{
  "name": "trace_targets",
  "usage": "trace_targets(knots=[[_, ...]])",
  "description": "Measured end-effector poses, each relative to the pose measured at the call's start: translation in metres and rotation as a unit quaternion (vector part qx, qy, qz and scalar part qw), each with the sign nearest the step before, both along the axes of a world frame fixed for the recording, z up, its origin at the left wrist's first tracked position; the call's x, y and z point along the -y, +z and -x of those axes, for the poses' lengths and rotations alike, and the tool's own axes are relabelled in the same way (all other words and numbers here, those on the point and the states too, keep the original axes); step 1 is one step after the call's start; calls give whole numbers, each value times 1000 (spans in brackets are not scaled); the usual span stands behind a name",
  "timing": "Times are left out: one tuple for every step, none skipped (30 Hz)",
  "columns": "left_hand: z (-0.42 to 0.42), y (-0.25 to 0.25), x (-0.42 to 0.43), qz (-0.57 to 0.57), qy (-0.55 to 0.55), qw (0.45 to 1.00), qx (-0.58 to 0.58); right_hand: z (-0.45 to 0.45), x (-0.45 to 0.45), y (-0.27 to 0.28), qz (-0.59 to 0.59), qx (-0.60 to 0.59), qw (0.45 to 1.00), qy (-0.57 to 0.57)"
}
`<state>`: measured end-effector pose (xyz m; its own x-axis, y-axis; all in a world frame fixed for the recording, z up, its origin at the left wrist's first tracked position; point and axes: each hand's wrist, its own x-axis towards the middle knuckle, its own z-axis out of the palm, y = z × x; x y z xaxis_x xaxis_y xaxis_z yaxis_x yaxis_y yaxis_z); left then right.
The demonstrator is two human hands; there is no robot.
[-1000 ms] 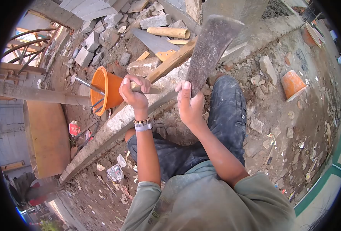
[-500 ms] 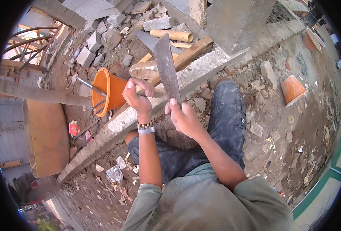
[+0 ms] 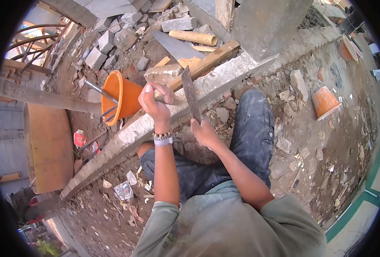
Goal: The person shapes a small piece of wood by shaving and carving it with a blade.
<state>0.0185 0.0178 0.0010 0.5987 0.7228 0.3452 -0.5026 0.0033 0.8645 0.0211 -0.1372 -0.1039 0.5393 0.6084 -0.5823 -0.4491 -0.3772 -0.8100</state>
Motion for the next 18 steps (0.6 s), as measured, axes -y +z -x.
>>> trace_targets(knots=[[1, 0, 2, 2, 4, 1000, -3, -3, 1, 5, -23, -58, 998, -22], [0, 0, 1, 2, 6, 1000, -2, -9, 2, 12, -45, -89, 994, -33], [-1, 1, 0, 2, 8, 1000, -2, -14, 4, 22, -66, -121, 989, -43], [-1, 1, 0, -7, 8, 1000, -2, -15, 6, 32, -86, -158, 982, -51], [-1, 0, 0, -10, 7, 1000, 0, -16, 8, 43, -119, -120, 983, -73], [0, -1, 0, -12, 8, 1000, 2, -19, 9, 55, -151, -81, 981, -92], [1, -1, 1, -13, 11, 1000, 5, -22, 11, 69, -182, -42, 976, -108], [1, -2, 1, -11, 15, 1000, 3, -23, 10, 90, -234, 13, 961, -145], [1, -1, 2, -11, 18, 1000, 0, -24, 9, 100, -268, 37, 947, -175], [1, 0, 2, -11, 19, 1000, -2, -26, 7, 107, -302, 62, 929, -206], [2, 1, 2, -14, 17, 1000, -12, -26, 5, 112, -337, 88, 907, -238], [3, 2, 3, -17, 13, 1000, -21, -21, 3, 115, -323, 104, 900, -272], [1, 3, 3, -21, 8, 999, -29, -14, 0, 107, -303, 127, 906, -266], [0, 2, 2, -15, 9, 1000, -21, -5, -5, 87, -283, 150, 911, -260], [-1, 0, 0, -10, 10, 1000, -13, 4, -9, 63, -262, 172, 915, -254], [0, -2, 0, -4, 12, 1000, -6, 15, -13, 34, -183, 201, 947, -170], [2, -3, 0, 0, 11, 1000, -6, 24, -14, 8, -101, 226, 965, -82], [3, -3, 0, 3, 9, 1000, -5, 27, -11, -7, -57, 229, 971, -28]])
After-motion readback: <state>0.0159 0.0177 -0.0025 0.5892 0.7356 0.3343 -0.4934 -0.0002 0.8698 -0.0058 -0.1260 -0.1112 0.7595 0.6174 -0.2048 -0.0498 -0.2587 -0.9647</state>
